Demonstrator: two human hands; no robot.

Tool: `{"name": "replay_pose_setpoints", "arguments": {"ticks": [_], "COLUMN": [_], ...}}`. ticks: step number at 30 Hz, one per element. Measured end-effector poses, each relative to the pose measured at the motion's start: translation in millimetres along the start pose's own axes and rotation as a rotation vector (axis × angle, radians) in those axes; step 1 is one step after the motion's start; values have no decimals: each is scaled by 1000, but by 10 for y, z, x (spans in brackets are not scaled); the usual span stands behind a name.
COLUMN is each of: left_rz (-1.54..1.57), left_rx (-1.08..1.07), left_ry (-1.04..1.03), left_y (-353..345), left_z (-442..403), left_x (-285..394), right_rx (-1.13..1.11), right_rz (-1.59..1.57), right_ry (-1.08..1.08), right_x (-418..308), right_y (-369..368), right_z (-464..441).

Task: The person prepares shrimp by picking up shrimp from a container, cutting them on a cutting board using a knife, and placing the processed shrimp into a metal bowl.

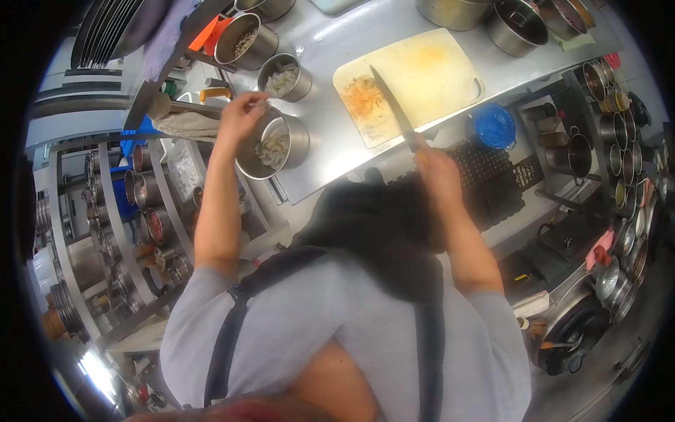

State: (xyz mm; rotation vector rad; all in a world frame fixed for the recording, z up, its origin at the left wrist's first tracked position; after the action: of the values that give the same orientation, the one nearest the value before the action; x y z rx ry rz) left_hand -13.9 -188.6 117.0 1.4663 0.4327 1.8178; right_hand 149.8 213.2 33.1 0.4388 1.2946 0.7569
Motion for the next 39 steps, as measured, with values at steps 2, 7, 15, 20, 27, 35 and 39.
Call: {"name": "replay_pose_setpoints", "arguments": {"ticks": [2,7,15,20,27,35,39], "left_rz": [-63,-375,-217,-389,-425,-468,-413], "left_rx": [-79,-391,-100,-140,15,33,23], "left_ry": [-118,-113,-348,-299,-371,-413,-368], "left_y": [-306,-1447,-1844,-1929,-2013,-2073,-2085], "left_z": [-113,-802,-1083,-851,-711,-684,-708], "left_x": [405,589,534,347,351,307,263], "right_rx": [0,-64,-74,-153,-230,-282,-295], "right_rz": [-17,7,-275,-533,-691,-727,-779], "right_ry": [49,17,-56,-158,-205,-257,-243], "right_x": [-61,39,107,129,83,77,101], "right_y": [-12,-234,-296,-426,-531,-591,-598], "right_z": [28,51,145,81,-66,29,190]}}
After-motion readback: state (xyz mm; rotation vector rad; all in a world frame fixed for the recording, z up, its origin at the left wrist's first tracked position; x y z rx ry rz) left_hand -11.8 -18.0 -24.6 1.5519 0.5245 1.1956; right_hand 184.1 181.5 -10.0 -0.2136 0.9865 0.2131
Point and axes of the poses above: each hand's wrist, its own z-axis away from the middle knuckle, its own y-axis out of the back of the hand, x = y × z, the point moved 5 cm from there along -z, towards the middle knuckle, and after that the axes turned 12 degrees about -x, right-handed, at the moved point
